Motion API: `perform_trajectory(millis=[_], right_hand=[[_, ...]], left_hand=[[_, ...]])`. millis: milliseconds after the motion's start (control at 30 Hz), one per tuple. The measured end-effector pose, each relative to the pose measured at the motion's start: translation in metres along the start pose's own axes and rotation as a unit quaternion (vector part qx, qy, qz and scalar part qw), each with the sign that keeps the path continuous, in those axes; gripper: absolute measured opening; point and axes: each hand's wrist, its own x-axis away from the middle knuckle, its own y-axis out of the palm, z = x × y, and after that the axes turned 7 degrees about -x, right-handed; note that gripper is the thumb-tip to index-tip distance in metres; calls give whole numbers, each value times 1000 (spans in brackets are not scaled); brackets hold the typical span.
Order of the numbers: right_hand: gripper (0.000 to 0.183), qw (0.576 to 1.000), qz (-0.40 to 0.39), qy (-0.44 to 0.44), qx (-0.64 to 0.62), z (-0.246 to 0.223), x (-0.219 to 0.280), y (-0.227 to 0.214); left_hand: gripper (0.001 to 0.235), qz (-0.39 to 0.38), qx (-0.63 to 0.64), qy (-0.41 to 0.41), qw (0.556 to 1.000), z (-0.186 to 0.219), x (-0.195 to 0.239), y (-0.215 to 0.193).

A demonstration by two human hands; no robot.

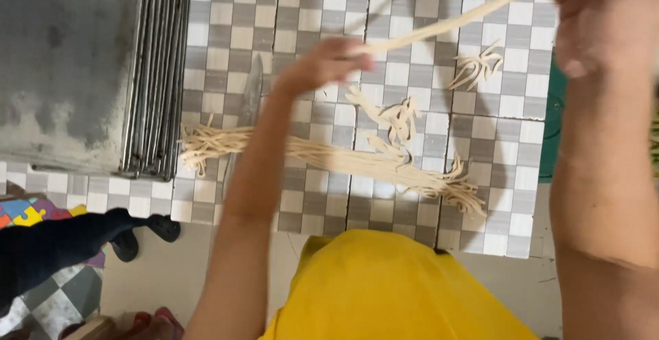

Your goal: The person gathers long strands of fresh noodles on a tiled countertop and cuts them into shorter lengths using a large knife. They repeatedly gather, cut, and transfer the cut noodles onto a metal tray.

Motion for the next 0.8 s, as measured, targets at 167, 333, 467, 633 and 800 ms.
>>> perform_trajectory(millis=[167, 333, 467, 633, 800], right_hand=[[42, 981, 61, 169, 71, 82, -10, 20], [4, 965, 25, 31, 260, 222, -30, -18], [33, 937, 16, 25, 348, 222, -30, -38], [31, 865, -89, -220, 442, 208, -5, -40], [28, 875, -266, 14, 405, 156, 88, 100]], left_hand=[[23, 44, -145, -277, 949, -36, -9, -50], [47, 204, -533, -124, 812, -219, -78, 1], [29, 64, -486, -122, 863, -98, -46, 59], [34, 127, -369, -233, 891, -102, 19, 86], [23, 205, -398, -225, 865, -170, 22, 117]])
